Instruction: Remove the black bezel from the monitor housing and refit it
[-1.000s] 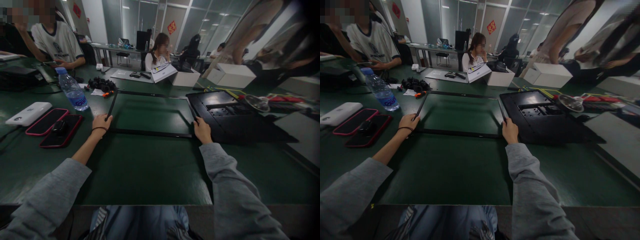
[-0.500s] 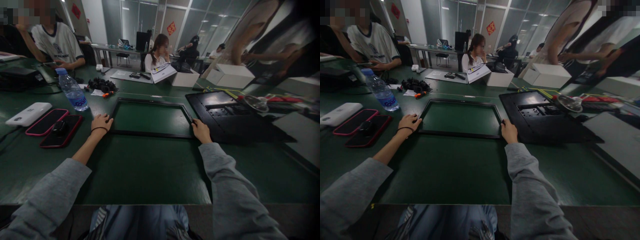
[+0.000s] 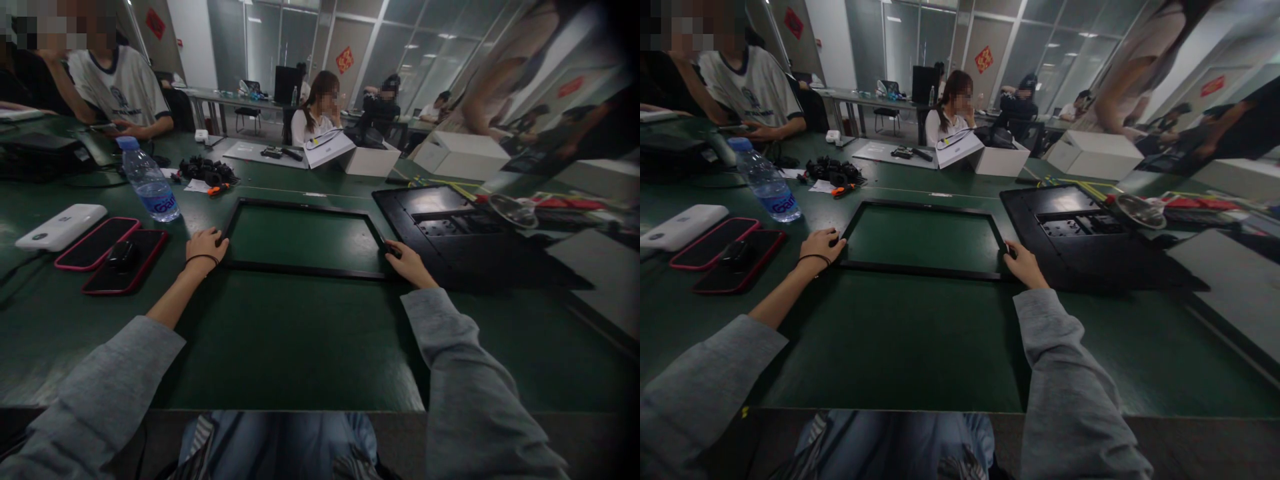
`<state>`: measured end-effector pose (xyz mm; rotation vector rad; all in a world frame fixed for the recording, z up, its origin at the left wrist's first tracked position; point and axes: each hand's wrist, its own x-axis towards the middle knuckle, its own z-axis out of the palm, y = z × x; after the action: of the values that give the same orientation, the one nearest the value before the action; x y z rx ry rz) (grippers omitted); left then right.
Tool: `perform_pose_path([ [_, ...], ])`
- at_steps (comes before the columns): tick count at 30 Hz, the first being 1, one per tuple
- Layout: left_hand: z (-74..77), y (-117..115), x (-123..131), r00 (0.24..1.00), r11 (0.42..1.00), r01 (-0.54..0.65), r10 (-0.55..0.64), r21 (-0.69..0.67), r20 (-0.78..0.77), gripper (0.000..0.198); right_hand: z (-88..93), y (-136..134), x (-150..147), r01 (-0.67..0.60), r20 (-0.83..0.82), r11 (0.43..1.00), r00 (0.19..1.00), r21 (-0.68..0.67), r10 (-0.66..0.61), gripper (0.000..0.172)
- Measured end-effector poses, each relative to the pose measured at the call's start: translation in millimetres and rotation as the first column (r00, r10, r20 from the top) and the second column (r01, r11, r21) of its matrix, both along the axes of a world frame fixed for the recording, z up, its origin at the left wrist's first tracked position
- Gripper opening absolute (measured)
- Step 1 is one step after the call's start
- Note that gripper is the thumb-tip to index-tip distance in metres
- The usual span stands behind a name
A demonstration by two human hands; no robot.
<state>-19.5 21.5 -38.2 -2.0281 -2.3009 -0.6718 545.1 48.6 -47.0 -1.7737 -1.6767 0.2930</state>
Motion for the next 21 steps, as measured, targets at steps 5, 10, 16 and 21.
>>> perform_pose_path([
  [5,0.7,-1,2,1.0,1.0,-0.003,0.003,-0.007,0.025,0.042,0.5,-3,-1,-0.042,-0.025,0.998,0.999,0.041,0.043,0.051],
  [10,3.9,-2,6,0.998,1.0,-0.002,0.004,-0.024,0.064,0.057,-7.2,0,-4,0.013,-0.014,0.995,1.0,0.098,-0.012,0.049],
  [16,6.8,-3,12,0.99,0.996,0.087,-0.087,0.001,0.111,0.059,-17.4,6,1,0.076,-0.035,0.984,0.997,0.163,-0.071,0.045],
  [21,13.8,-10,22,0.951,0.958,0.277,-0.263,-0.073,0.161,0.054,-16.6,3,3,0.174,-0.04,0.97,0.985,0.17,-0.17,0.041],
])
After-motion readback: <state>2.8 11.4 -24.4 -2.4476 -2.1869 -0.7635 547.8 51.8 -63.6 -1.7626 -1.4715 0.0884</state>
